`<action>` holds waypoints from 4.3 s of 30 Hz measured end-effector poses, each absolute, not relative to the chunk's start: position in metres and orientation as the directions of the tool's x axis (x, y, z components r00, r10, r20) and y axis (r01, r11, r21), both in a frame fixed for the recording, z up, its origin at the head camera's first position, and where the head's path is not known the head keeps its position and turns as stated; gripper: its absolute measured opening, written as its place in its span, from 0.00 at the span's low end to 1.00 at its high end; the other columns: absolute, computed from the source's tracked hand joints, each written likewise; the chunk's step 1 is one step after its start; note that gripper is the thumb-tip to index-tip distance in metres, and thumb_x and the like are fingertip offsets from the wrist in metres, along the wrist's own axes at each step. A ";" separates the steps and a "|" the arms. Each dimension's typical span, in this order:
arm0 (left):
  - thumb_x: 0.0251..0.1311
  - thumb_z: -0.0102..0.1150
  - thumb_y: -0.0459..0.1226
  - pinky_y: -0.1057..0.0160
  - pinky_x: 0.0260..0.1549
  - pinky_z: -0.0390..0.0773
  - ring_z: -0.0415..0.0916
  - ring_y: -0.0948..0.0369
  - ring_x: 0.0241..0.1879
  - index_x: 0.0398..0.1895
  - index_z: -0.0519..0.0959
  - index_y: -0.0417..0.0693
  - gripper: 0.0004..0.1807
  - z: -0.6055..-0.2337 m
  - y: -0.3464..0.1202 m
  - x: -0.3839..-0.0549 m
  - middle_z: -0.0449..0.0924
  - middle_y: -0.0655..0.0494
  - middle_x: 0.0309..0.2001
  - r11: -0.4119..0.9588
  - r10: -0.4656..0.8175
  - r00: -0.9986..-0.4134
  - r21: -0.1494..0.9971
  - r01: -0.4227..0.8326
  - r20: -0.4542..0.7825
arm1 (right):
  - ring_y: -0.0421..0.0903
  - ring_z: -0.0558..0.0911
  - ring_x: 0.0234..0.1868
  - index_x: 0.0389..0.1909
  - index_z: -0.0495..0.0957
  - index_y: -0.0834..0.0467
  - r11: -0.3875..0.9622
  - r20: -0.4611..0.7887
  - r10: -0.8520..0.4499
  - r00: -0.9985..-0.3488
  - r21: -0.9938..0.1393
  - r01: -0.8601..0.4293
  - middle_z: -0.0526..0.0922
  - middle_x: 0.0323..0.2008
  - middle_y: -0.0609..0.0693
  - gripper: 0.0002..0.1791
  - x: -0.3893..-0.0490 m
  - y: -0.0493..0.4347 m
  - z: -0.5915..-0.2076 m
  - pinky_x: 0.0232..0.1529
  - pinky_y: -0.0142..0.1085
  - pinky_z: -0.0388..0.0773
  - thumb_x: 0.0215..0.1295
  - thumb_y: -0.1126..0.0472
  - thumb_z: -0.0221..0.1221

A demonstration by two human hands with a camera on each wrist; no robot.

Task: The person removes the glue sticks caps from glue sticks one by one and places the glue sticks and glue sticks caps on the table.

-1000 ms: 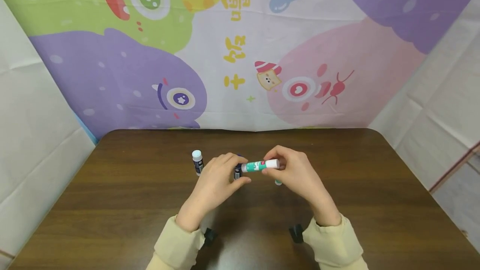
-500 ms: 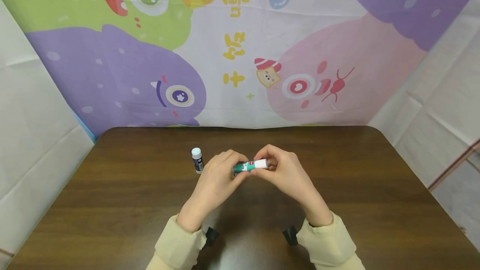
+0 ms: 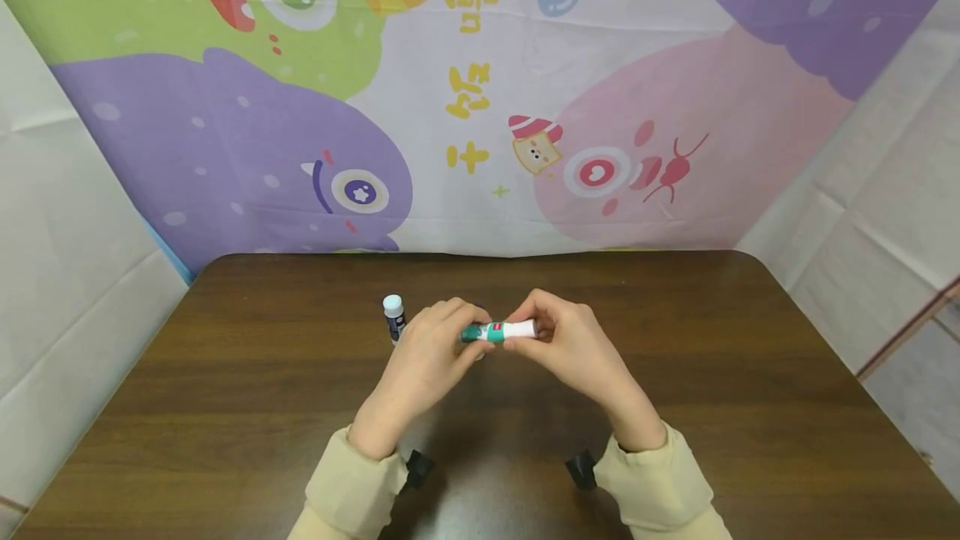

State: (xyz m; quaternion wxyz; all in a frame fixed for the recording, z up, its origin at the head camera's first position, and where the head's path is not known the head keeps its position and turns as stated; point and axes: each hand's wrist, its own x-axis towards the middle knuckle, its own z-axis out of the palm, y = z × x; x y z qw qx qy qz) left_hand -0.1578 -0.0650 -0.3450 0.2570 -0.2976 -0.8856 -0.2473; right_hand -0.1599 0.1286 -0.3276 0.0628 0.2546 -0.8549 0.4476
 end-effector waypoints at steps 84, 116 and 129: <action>0.52 0.60 0.44 0.51 0.27 0.73 0.79 0.50 0.31 0.40 0.76 0.46 0.15 -0.351 -0.121 -0.176 0.83 0.52 0.32 0.834 -0.129 -0.951 0.549 0.049 0.281 | 0.41 0.79 0.25 0.40 0.74 0.64 0.806 -0.047 -0.243 -0.969 -0.565 -0.175 0.80 0.28 0.52 0.09 -0.198 0.193 -0.350 0.26 0.33 0.70 0.60 0.64 0.54; 0.45 0.58 0.36 0.46 0.26 0.72 0.76 0.39 0.31 0.30 0.73 0.36 0.11 -0.374 -0.140 -0.187 0.79 0.39 0.30 0.870 -0.117 -0.987 0.491 -0.050 0.106 | 0.43 0.72 0.25 0.33 0.77 0.60 0.880 -0.157 -0.193 -0.968 -0.465 -0.100 0.75 0.21 0.48 0.09 -0.212 0.203 -0.374 0.26 0.34 0.66 0.53 0.59 0.60; 0.46 0.55 0.33 0.45 0.25 0.73 0.76 0.37 0.31 0.26 0.74 0.37 0.07 -0.379 -0.145 -0.188 0.79 0.37 0.30 0.898 -0.109 -0.990 0.436 -0.060 0.087 | 0.42 0.75 0.24 0.29 0.74 0.61 0.896 -0.246 -0.121 -0.962 -0.445 0.001 0.78 0.21 0.48 0.09 -0.212 0.204 -0.380 0.27 0.34 0.67 0.54 0.59 0.61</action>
